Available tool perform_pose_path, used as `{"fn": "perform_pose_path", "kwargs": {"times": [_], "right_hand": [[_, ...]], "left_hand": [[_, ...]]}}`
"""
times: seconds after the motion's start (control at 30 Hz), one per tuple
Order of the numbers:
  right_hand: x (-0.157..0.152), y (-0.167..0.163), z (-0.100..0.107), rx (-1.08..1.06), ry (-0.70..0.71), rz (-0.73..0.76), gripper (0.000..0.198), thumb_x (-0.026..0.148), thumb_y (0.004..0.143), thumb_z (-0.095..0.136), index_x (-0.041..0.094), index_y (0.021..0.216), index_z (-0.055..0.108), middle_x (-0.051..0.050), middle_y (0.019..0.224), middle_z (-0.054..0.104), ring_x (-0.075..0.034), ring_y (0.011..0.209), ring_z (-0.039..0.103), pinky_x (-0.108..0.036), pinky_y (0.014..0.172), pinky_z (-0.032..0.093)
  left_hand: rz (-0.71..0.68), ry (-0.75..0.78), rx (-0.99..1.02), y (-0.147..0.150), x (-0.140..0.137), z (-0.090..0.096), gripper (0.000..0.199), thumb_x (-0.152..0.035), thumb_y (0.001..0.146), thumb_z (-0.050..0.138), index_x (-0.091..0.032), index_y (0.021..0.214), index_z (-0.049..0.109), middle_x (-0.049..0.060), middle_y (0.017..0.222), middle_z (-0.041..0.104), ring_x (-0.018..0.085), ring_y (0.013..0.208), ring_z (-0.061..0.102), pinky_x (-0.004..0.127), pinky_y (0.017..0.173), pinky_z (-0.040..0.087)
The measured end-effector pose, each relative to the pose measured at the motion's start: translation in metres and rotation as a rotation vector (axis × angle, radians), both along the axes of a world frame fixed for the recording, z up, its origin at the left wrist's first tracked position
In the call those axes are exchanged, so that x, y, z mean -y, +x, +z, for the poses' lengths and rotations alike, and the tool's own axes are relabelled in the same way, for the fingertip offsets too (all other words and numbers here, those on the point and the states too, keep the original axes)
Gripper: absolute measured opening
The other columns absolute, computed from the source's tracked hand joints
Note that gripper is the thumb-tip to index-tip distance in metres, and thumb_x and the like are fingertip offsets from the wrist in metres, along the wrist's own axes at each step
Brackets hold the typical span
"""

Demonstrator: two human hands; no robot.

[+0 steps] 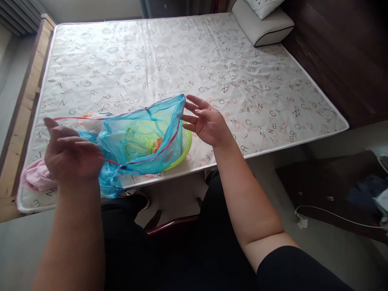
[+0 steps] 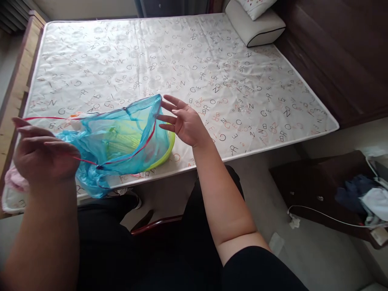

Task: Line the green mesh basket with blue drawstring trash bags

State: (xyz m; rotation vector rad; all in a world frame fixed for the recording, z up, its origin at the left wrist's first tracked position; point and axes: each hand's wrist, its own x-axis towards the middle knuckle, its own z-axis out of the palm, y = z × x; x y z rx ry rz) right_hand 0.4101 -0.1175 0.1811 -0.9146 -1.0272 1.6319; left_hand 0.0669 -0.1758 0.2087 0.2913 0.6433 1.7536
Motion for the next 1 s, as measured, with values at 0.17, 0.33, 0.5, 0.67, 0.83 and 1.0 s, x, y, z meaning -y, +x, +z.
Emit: {"fn": "perform_pose_path", "kwargs": {"times": [0.17, 0.33, 0.5, 0.67, 0.83, 1.0], "right_hand": [[-0.003, -0.012, -0.012, 0.283, 0.007, -0.075, 0.025, 0.041, 0.096, 0.067, 0.029, 0.116, 0.059, -0.002, 0.117, 0.073, -0.013, 0.087, 0.073, -0.027, 0.072, 0.060], [0.003, -0.018, -0.014, 0.670, 0.091, 0.055, 0.030, 0.048, 0.095, 0.070, 0.024, 0.085, 0.056, -0.001, 0.082, 0.067, -0.014, 0.071, 0.060, -0.029, 0.063, 0.045], [0.007, -0.026, -0.008, 1.021, 0.179, 0.017, 0.046, 0.061, 0.098, 0.064, 0.022, 0.073, 0.062, -0.003, 0.072, 0.064, -0.018, 0.072, 0.056, -0.034, 0.068, 0.038], [0.005, -0.046, -0.019, 1.161, 0.150, 0.026, 0.039, 0.059, 0.096, 0.066, 0.023, 0.082, 0.072, -0.008, 0.087, 0.075, -0.024, 0.083, 0.065, -0.035, 0.071, 0.042], [0.003, -0.056, -0.021, 1.132, 0.188, 0.042, 0.020, 0.039, 0.094, 0.067, 0.024, 0.082, 0.070, -0.006, 0.087, 0.075, -0.022, 0.082, 0.065, -0.034, 0.072, 0.043], [-0.002, -0.029, -0.007, 0.749, 0.200, -0.041, 0.025, 0.039, 0.098, 0.065, 0.023, 0.080, 0.061, 0.000, 0.073, 0.061, -0.016, 0.071, 0.057, -0.030, 0.070, 0.045]], "left_hand": [[0.154, -0.072, -0.260, 0.017, 0.001, 0.011, 0.037, -0.021, 0.117, 0.038, -0.032, 0.106, 0.072, -0.015, 0.094, 0.075, 0.004, 0.070, 0.070, 0.020, 0.054, 0.051], [0.131, -0.186, -0.329, 0.020, -0.005, -0.007, 0.034, -0.013, 0.106, 0.050, -0.033, 0.127, 0.067, -0.010, 0.098, 0.077, 0.010, 0.066, 0.072, 0.023, 0.049, 0.053], [0.075, -0.351, -0.563, 0.039, -0.008, -0.025, 0.048, -0.004, 0.072, 0.053, -0.018, 0.114, 0.072, 0.002, 0.083, 0.075, 0.017, 0.048, 0.066, 0.026, 0.039, 0.047], [0.009, -0.277, -0.755, 0.059, 0.001, -0.029, 0.033, -0.035, 0.096, 0.048, -0.013, 0.092, 0.072, 0.003, 0.053, 0.055, 0.011, 0.033, 0.031, 0.023, 0.033, 0.017], [0.188, -0.127, -1.025, 0.054, 0.006, -0.028, 0.021, -0.027, 0.096, 0.057, -0.016, 0.083, 0.070, -0.002, 0.051, 0.049, 0.011, 0.039, 0.036, 0.025, 0.039, 0.022], [0.300, -0.153, -0.674, 0.030, -0.006, -0.027, 0.028, -0.019, 0.106, 0.048, -0.017, 0.082, 0.060, -0.005, 0.054, 0.041, 0.009, 0.043, 0.033, 0.024, 0.044, 0.027]]}}
